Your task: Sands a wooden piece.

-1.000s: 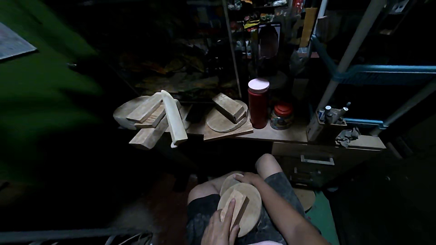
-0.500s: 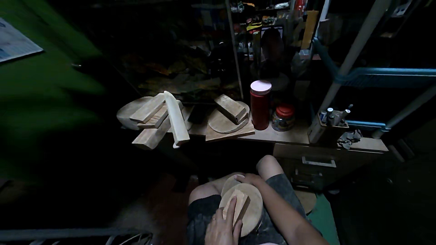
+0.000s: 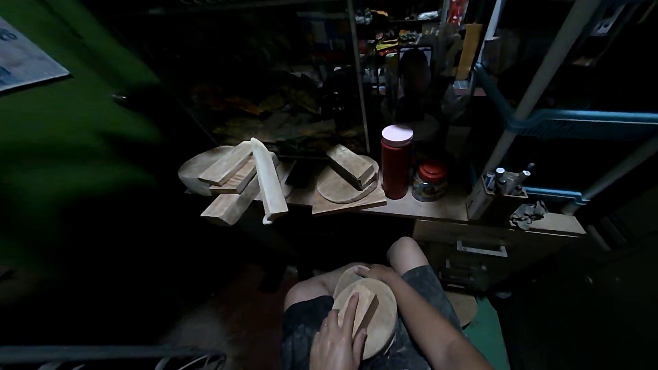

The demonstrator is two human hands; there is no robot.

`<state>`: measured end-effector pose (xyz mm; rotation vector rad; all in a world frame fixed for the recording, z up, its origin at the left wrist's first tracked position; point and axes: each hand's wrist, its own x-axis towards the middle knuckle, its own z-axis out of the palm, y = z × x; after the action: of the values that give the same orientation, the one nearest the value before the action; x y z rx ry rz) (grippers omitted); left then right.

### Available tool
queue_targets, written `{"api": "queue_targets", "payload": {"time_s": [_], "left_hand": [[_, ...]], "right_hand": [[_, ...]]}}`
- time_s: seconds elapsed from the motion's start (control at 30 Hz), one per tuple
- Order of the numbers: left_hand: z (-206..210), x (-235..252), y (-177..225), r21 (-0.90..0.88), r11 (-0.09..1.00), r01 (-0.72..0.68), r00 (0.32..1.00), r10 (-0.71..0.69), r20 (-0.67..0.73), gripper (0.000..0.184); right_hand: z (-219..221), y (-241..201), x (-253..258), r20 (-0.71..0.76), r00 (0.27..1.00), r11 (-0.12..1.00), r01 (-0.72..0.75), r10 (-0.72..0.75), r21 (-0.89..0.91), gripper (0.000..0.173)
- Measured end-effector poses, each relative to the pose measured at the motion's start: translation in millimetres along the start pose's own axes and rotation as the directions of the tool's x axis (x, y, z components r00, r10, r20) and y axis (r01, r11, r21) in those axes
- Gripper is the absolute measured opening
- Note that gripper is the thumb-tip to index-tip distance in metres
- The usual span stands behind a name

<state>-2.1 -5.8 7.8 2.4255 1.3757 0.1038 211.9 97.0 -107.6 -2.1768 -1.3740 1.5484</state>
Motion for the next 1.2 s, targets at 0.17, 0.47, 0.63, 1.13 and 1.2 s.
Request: {"api": "queue_targets", "payload": {"time_s": [0.17, 0.47, 0.63, 1.13, 1.2], "left_hand": [[8.7, -1.7, -2.8, -0.037, 0.999, -0.037, 0.998, 0.035, -0.062, 0.066], [6.6, 34.8, 14.4, 0.004, 0.999, -0.032, 0.999, 0.032, -0.016, 0.068], [1.8, 22.7, 9.2, -0.022, 0.999, -0.032, 0.998, 0.033, 0.048, 0.072], [4.4, 1.3, -7.4, -0.026, 0.997, -0.076, 0.997, 0.076, -0.022, 0.066], [2.9, 14.0, 1.9, -0.014, 0.999, -0.041, 0.999, 0.041, 0.000, 0.067]], "right_hand": [[-1.2, -2.6, -4.2, 0.009, 1.000, 1.000, 0.013, -0.013, 0.010, 0.086], [7.6, 10.6, -2.3, -0.067, 0.982, 0.971, 0.187, -0.179, 0.147, 0.053], [2.7, 1.4, -7.5, -0.038, 0.996, 0.996, 0.086, -0.086, 0.007, 0.073], [-0.5, -2.4, -4.0, -0.006, 1.000, 1.000, -0.002, 0.002, 0.013, 0.088], [-0.8, -2.8, -3.8, -0.006, 1.000, 1.000, 0.016, -0.016, 0.001, 0.085]]}}
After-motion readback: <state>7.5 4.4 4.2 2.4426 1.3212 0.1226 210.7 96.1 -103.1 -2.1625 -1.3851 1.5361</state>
